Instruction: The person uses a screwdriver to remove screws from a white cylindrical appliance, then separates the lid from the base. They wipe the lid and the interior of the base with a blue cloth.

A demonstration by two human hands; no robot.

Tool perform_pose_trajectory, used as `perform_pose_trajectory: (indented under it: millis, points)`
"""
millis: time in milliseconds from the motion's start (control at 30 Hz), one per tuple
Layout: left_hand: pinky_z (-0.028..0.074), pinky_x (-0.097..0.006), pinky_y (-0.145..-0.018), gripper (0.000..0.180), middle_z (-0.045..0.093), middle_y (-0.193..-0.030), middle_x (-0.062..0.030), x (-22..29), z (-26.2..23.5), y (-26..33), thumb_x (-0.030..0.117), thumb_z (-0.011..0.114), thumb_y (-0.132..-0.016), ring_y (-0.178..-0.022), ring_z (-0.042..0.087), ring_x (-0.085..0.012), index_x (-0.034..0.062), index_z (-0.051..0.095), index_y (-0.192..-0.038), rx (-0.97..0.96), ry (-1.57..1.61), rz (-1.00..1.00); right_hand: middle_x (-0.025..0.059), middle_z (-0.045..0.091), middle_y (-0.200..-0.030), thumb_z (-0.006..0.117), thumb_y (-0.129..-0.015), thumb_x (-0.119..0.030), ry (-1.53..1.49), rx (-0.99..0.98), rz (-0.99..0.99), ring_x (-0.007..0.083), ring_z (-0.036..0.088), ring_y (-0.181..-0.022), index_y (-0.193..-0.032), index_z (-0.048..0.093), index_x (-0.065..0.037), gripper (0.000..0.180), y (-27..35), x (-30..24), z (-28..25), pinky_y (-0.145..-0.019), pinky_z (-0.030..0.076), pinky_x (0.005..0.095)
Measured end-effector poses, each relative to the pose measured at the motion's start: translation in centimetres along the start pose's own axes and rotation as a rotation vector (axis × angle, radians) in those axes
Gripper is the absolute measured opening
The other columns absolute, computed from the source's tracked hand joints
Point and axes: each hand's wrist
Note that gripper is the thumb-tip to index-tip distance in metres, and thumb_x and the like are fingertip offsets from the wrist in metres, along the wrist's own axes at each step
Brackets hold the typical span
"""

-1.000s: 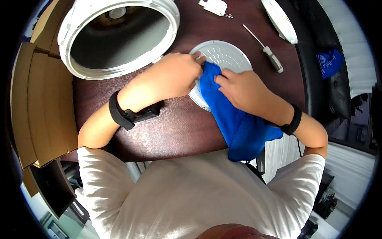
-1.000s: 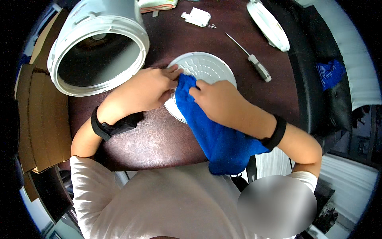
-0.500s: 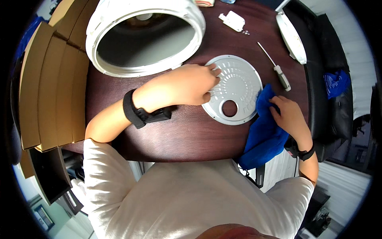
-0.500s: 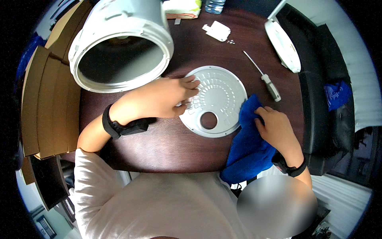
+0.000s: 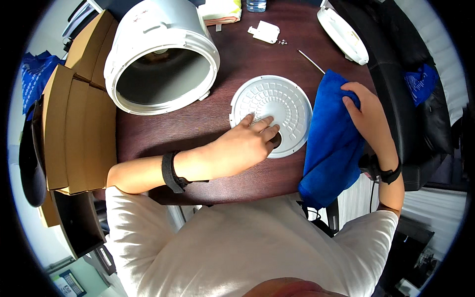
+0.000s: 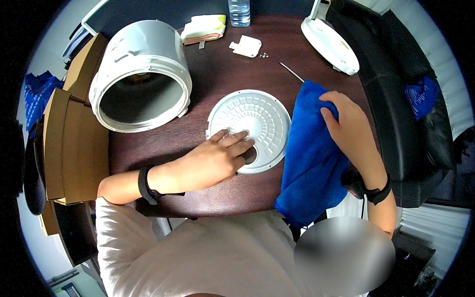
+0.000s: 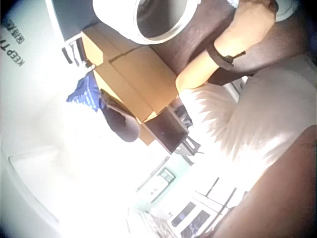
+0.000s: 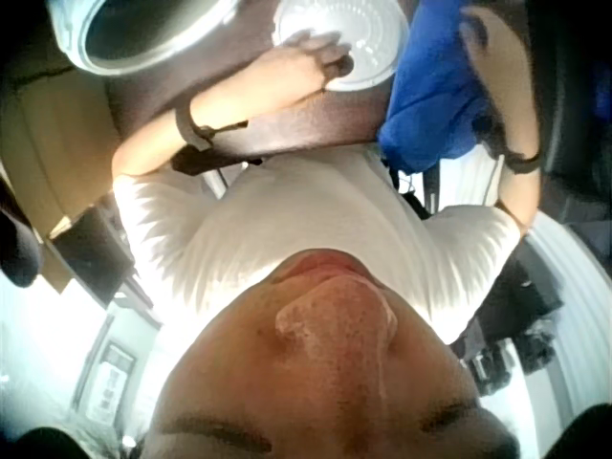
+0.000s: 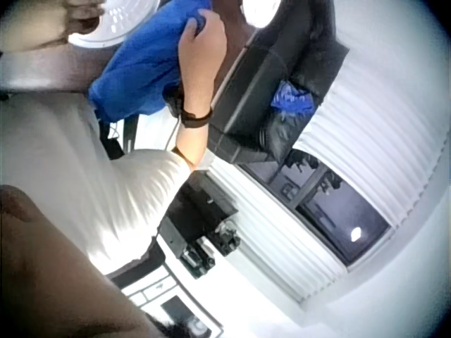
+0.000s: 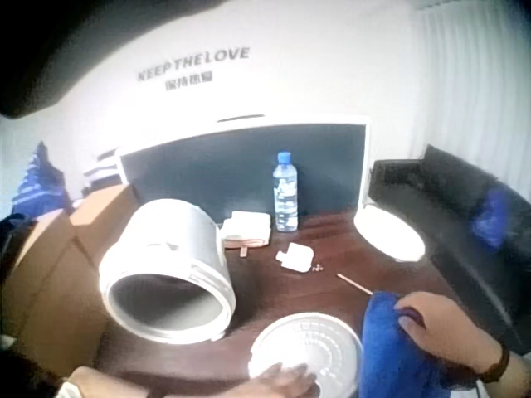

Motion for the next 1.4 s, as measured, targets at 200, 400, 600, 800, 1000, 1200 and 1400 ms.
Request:
perform_pose_trajectory:
  millis: [200,400,600,800,1000,1200,1400]
  points:
    - [0.045,-0.049,-0.106,0.033,0.052,-0.135,-0.0165,0.2,-2.9,1.3,0.018,0.079,-0.075,-0.133,0.048,-0.0356,0.0015,0.067,-0.100,0.100,0.239,-0.052,0.0176,0.066,-0.117,0.061,-0.095,-0.013,-0.059,0.013,-0.052,0.0344,0.065,-0.108,-0.117,0.062,-0.004,0.024,-1.2,1.4,1.7,-0.094,0.051,0.0411]
    - [0.051,-0.042,-0.092,0.025,0.057,-0.127,-0.0182,-1.3,-7.0,5.0,0.022,0.071,-0.087,-0.115,0.060,-0.0358,0.0036,0.055,-0.093,0.330,0.606,-0.209,0.0171,0.063,-0.112,0.065,-0.093,-0.017,-0.104,-0.064,-0.027,0.0350,0.065,-0.100,-0.119,0.060,-0.003,0.031,-1.1,1.2,3.6,-0.086,0.051,0.0418]
    - [0.052,-0.034,-0.079,0.018,0.065,-0.103,-0.0158,-3.1,-5.7,7.3,0.016,0.050,-0.105,-0.090,0.066,-0.0242,-0.0015,0.053,-0.100,0.838,0.624,-0.336,0.0167,0.060,-0.106,0.068,-0.089,-0.016,0.016,0.036,-0.289,0.0344,0.062,-0.098,-0.126,0.056,-0.003,0.041,-2.7,-2.6,3.6,-0.084,0.052,0.0429]
    - [0.052,-0.031,-0.084,0.045,0.070,-0.100,-0.0132,-3.9,-4.8,9.6,0.042,0.033,-0.110,-0.095,0.067,-0.0166,0.0015,0.053,-0.108,0.872,0.778,-0.500,0.0144,0.064,-0.098,0.069,-0.094,-0.032,-0.441,-0.306,-0.220,0.0239,0.066,-0.082,-0.122,0.057,0.000,0.045,-4.7,-7.9,4.2,-0.073,0.053,0.0363]
    - [0.052,-0.028,-0.079,0.041,0.070,-0.095,-0.0126,-3.1,-4.9,12.5,0.041,0.032,-0.111,-0.087,0.064,-0.0127,0.0044,0.049,-0.104,1.031,0.725,-0.588,0.0166,0.067,-0.073,0.065,-0.096,-0.028,-0.454,-0.306,-0.319,0.0301,0.068,-0.066,-0.100,0.071,-0.002,0.027,-7.0,-12.7,6.1,-0.062,0.052,0.0381]
    - [0.051,-0.029,-0.065,0.003,0.065,-0.086,-0.0108,-3.8,-5.7,14.7,0.002,0.066,-0.093,-0.073,0.064,-0.0198,-0.0011,0.066,-0.095,1.107,-0.079,-0.639,0.0175,0.069,-0.077,0.067,-0.094,-0.030,-0.243,-0.135,-0.480,0.0330,0.068,-0.067,-0.095,0.074,-0.003,0.027,-10.5,-13.5,8.6,-0.062,0.052,0.0415]
    - [0.050,-0.028,-0.060,0.006,0.063,-0.081,-0.0094,-3.8,-5.3,15.6,0.001,0.071,-0.089,-0.068,0.063,-0.0191,0.0000,0.067,-0.094,1.048,-0.109,-0.695,0.0155,0.069,-0.074,0.067,-0.094,-0.029,-0.271,-0.162,-0.407,0.0323,0.068,-0.067,-0.094,0.074,-0.005,0.026,-10.7,-14.4,8.4,-0.061,0.052,0.0413]
Point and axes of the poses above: each hand's wrist, its own y-axis away from the middle knuckle, its own z-axis out of the palm, x = y × z
